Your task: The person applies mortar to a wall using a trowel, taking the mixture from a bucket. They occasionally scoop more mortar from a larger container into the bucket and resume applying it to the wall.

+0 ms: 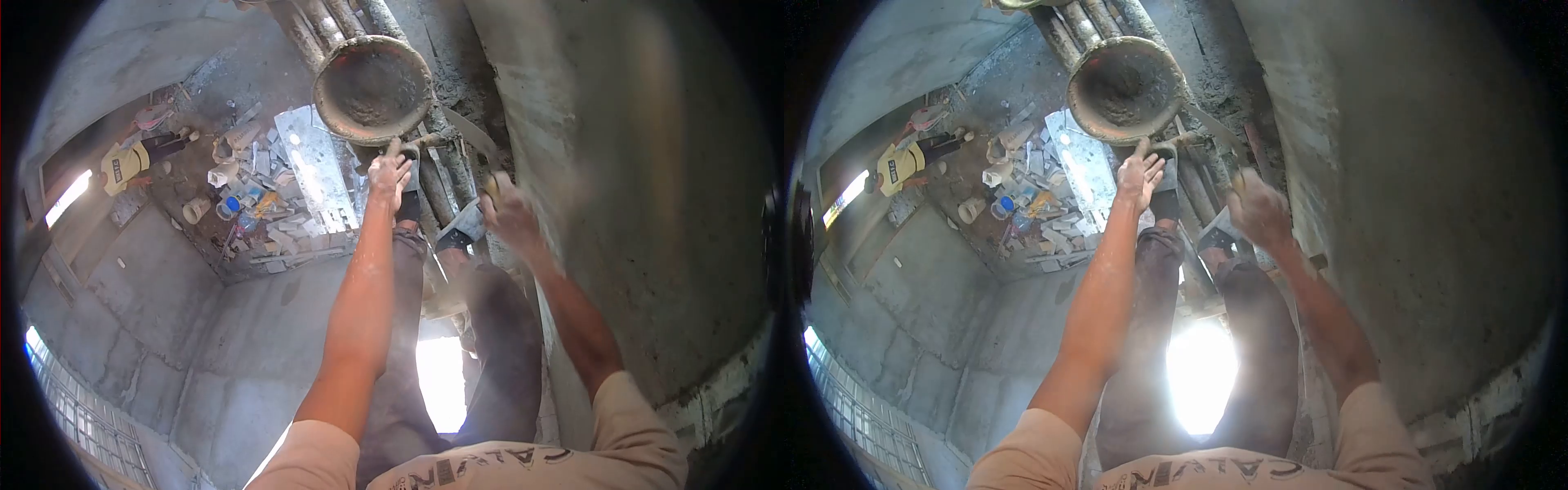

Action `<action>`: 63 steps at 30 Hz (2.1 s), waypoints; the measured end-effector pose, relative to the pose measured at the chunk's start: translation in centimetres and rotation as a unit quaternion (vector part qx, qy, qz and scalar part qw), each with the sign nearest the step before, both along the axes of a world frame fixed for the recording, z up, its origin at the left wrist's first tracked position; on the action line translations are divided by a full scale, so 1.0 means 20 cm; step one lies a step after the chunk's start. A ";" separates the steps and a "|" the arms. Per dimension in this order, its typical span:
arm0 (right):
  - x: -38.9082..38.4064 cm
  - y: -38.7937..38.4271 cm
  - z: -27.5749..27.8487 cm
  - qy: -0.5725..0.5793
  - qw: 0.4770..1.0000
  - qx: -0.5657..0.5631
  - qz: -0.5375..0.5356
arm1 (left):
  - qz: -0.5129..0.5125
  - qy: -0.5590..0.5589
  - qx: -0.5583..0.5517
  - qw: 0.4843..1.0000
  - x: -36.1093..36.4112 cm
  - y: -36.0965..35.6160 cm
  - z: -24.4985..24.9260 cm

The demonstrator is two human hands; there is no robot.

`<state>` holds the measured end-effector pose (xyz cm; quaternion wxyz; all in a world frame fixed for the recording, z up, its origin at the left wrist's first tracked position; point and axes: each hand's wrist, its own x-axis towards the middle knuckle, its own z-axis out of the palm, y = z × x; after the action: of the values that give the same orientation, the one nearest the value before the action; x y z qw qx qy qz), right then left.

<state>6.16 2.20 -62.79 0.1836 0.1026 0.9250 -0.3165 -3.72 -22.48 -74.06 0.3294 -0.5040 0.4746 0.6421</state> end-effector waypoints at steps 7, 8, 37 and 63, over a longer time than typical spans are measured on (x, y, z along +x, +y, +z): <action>0.50 -0.01 0.00 -0.003 0.987 0.124 0.102 | 0.301 0.079 0.073 0.947 -0.14 0.12 -0.50; 0.52 -0.01 0.01 0.008 0.989 0.118 0.094 | 0.311 0.110 0.097 0.939 -0.13 0.14 -0.55; 0.65 0.16 1.96 0.093 0.951 0.282 0.080 | -0.499 0.150 -0.164 0.838 0.31 0.52 3.44; 1.07 0.29 2.87 -0.193 0.969 -0.044 -0.149 | -0.366 0.251 0.046 0.895 0.97 0.45 3.33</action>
<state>27.51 8.09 -5.39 0.3142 0.2902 0.8315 -0.3545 15.72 -13.42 -7.40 0.4340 -0.1011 0.6621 0.6026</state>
